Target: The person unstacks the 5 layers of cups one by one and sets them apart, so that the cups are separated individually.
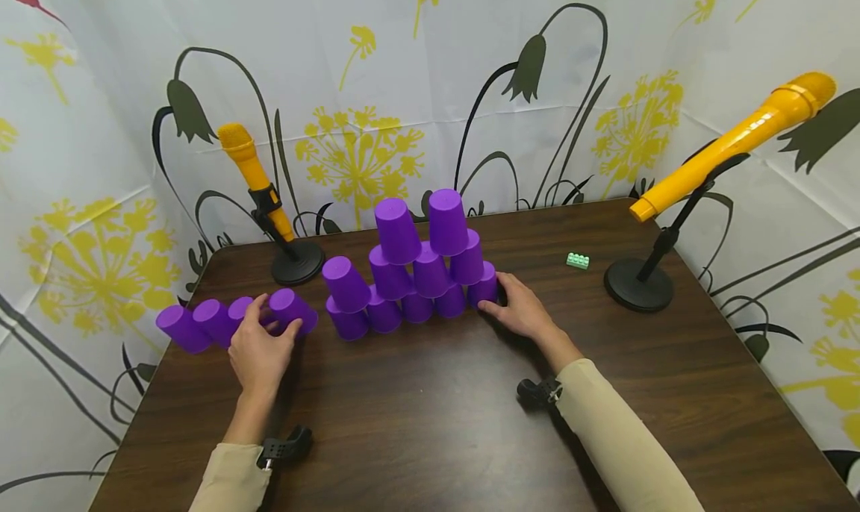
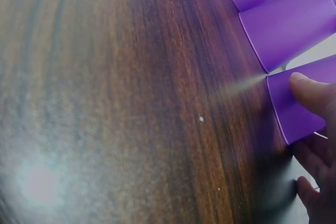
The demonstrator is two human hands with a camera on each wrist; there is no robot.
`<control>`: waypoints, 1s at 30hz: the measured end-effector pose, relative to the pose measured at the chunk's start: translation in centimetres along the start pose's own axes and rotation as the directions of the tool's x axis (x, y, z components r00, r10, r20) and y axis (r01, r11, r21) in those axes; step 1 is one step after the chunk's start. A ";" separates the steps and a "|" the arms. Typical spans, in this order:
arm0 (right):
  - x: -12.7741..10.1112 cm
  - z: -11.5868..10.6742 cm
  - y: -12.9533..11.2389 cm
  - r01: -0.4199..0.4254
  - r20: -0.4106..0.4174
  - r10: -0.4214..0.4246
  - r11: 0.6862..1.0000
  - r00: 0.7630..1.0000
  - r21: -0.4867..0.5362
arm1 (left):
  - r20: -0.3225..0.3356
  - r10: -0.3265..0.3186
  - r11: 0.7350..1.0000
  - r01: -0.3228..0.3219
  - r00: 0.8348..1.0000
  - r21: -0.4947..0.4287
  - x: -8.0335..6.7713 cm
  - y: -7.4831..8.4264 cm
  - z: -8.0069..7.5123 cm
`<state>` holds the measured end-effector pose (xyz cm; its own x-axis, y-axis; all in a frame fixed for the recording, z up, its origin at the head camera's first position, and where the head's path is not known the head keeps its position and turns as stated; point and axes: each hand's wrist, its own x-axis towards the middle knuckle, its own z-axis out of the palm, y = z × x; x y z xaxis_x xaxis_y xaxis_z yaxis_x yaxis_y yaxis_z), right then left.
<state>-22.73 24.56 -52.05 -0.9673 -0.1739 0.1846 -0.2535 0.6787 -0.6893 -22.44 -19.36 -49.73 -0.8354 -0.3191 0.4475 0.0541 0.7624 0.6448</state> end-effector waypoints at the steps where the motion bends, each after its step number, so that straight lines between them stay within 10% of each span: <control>1: 0.0 0.0 0.0 -0.001 0.001 0.001 1.000 1.000 0.000 | 0.000 0.006 1.000 -0.006 1.000 -0.002 0.0 0.1 -0.2; 7: 0.1 -0.1 -0.1 -0.003 0.008 0.003 1.000 1.000 0.000 | -0.088 0.100 0.995 -0.101 0.991 -0.012 0.9 1.8 -2.1; 14: 0.1 -0.1 0.2 -0.003 0.006 0.003 1.000 1.000 -0.003 | -0.215 0.292 0.939 -0.322 0.932 -0.120 3.1 6.4 -4.3; 22: -0.1 0.4 0.6 -0.019 0.013 0.019 1.000 1.000 0.009 | -0.157 0.452 0.751 -0.470 0.878 -0.464 3.3 14.2 -3.6; 30: 0.0 0.1 0.4 -0.013 0.008 0.013 1.000 1.000 0.009 | 0.010 0.614 0.695 -0.535 0.789 -0.481 3.7 17.2 -0.1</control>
<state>-22.87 24.72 -52.40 -0.9706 -0.1706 0.1700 -0.2408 0.6746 -0.6978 -24.56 -7.50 -36.96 -0.6315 0.2227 0.7428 0.7476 0.4292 0.5069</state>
